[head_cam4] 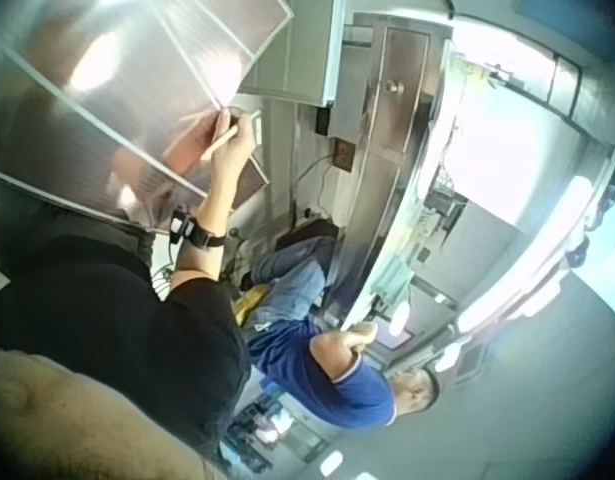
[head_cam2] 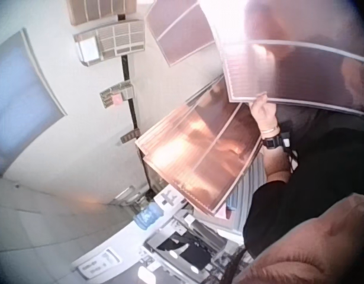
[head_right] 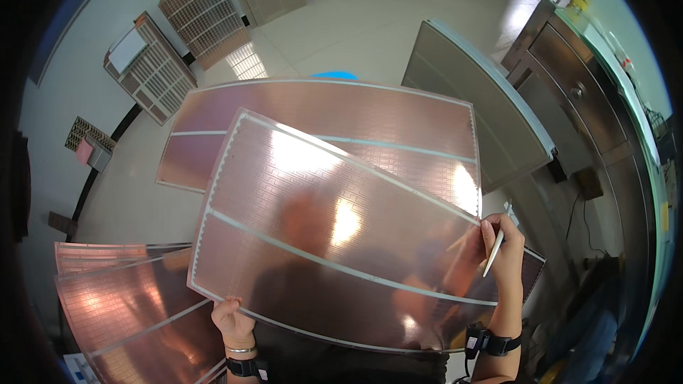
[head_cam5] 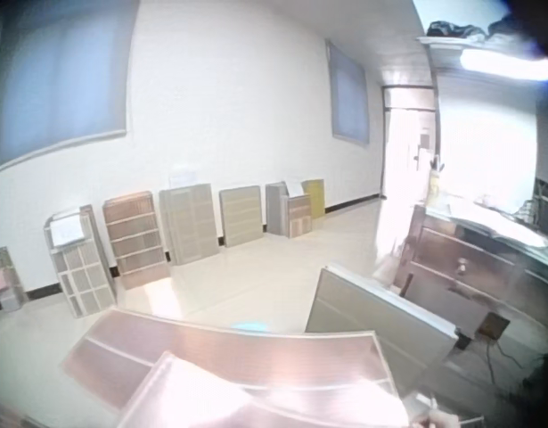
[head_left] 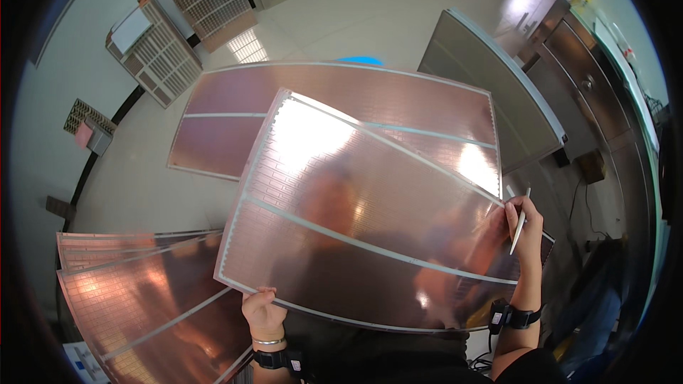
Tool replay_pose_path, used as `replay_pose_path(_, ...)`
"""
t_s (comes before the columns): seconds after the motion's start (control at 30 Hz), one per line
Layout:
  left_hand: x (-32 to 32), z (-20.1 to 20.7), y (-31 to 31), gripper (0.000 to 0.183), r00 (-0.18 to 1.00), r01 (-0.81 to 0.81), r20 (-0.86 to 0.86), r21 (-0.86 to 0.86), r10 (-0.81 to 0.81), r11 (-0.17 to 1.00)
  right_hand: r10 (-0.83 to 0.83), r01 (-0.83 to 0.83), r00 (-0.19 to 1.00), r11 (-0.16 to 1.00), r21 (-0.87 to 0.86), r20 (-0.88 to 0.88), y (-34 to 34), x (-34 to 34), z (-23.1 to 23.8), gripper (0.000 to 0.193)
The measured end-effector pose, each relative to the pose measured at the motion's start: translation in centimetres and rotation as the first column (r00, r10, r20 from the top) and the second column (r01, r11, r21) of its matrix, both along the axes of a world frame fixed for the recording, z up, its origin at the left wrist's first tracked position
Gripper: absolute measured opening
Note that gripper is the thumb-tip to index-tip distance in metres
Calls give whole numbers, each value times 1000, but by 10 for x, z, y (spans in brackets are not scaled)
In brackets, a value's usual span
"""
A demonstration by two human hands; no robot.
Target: Inspecting and marking large thin metal sheets while seated on the floor.
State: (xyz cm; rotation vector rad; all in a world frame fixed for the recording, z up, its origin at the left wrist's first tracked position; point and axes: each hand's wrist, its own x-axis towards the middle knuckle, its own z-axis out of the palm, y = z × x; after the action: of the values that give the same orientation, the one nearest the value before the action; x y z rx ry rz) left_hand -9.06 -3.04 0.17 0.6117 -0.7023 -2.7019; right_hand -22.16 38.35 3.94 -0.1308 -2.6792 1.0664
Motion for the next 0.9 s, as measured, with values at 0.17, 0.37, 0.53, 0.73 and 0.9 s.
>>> replay_pose_path(0.17,4,-4,-4,43,1000,9,15,-22,-9,1000,33,-33,999,999,-3,-17,4,3,12,19)
replay_pose_path(0.37,10,-18,-13,38,997,41,-65,-7,-41,999,34,-34,999,999,4,-9,3,7,18,17)
replay_pose_path(0.53,22,-38,-29,35,996,58,-70,38,-55,998,46,-46,999,999,9,23,4,7,22,15)
replay_pose_path(0.73,16,-26,-22,25,975,140,-176,22,-134,990,148,-148,919,989,27,-366,-21,-2,23,30)
replay_pose_path(0.9,19,-31,-25,30,966,137,-217,-28,-140,990,512,-547,735,835,56,-444,-84,-8,45,27)
